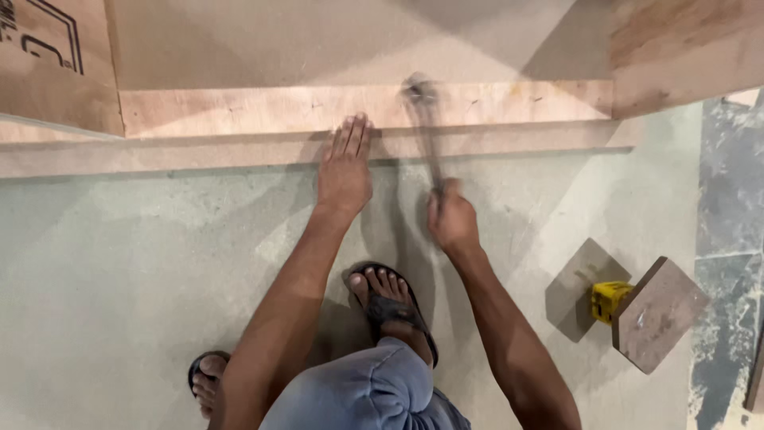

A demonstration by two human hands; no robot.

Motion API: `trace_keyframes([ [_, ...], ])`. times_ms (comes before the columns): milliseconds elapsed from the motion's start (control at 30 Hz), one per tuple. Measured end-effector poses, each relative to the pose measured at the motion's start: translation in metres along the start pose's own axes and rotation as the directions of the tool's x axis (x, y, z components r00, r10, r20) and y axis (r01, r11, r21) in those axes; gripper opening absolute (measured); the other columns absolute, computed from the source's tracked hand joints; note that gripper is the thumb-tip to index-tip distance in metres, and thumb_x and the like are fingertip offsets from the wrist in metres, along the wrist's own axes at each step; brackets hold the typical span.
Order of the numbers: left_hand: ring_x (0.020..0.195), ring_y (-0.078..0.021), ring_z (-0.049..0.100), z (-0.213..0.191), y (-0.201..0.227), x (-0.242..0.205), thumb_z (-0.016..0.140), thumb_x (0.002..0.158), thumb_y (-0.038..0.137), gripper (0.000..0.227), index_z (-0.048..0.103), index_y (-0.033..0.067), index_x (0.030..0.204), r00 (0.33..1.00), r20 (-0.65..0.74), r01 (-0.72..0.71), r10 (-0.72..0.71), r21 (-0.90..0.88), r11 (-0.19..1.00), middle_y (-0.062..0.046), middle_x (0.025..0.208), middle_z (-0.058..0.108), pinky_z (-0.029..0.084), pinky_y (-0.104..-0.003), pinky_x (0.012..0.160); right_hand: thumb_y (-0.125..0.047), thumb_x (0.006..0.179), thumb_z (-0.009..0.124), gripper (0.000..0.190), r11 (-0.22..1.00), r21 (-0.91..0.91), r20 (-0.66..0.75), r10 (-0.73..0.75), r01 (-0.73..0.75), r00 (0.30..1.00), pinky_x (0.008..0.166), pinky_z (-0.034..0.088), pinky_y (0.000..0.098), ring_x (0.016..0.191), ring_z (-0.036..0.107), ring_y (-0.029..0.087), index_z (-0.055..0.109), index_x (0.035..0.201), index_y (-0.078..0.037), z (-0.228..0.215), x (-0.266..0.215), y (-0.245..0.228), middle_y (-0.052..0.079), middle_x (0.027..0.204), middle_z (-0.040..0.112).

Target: The person uses a hammer to repeatedly strike and secure a long wooden plank to a wooden frame structure on the floor. They adjust the plank's position and continue hammering along its length to ensure it is firmly attached.

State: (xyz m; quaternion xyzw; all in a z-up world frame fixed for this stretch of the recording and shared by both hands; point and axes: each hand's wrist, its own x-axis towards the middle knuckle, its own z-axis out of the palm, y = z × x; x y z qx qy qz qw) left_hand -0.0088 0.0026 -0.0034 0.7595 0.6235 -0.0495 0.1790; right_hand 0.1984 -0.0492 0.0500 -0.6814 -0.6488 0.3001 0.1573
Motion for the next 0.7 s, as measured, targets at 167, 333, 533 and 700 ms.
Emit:
trace_keyframes([
  [167,0.157,-0.0207,0.008,-0.001,-0.002,0.001,0.047,0.092,0.005,0.078,0.014,0.0063,0.163,0.995,0.099,0.026,-0.019,-0.069,0.997,-0.006,0.171,0.01,0.005,-0.04,0.128,-0.01,0.104,0.055,0.024,1.0,0.02,-0.013,0.019,-0.018,1.0,0.053,0.051,0.0343,0.058,0.062,0.015,0.048,0.12,0.007,-0.011,-0.008,0.008,0.014,0.071,0.065],
  [333,0.157,-0.0201,0.006,0.009,-0.001,0.003,0.044,0.092,0.006,0.077,0.014,0.0068,0.162,0.998,0.055,-0.001,0.003,-0.049,0.999,-0.006,0.171,0.008,0.004,-0.041,0.127,-0.008,0.107,0.05,0.011,0.9,0.352,-0.351,-0.127,0.257,0.927,0.046,0.045,0.0303,0.051,0.055,0.015,0.056,0.11,0.001,-0.026,-0.051,0.006,0.014,0.068,0.057],
  [533,0.154,-0.0215,0.014,-0.02,-0.003,0.006,0.052,0.089,0.005,0.077,0.021,0.0048,0.16,0.998,0.054,-0.038,0.04,-0.032,0.999,-0.008,0.169,0.016,0.011,-0.041,0.125,-0.015,0.102,0.056,0.031,0.995,-0.1,-0.031,0.014,-0.017,0.999,0.055,0.052,0.044,0.065,0.068,0.039,0.051,0.122,0.008,0.014,-0.004,0.021,0.024,0.074,0.067],
  [700,0.125,-0.0305,0.071,-0.113,-0.033,0.018,0.055,0.099,0.007,0.034,0.075,0.002,0.127,0.846,0.532,0.006,0.035,-0.076,0.997,-0.018,0.135,0.074,0.051,-0.043,0.113,-0.02,0.107,0.053,0.027,0.994,-0.079,0.031,0.074,-0.072,0.997,0.054,0.051,0.0477,0.061,0.066,0.034,0.053,0.116,0.006,-0.011,0.002,0.024,0.021,0.073,0.064],
])
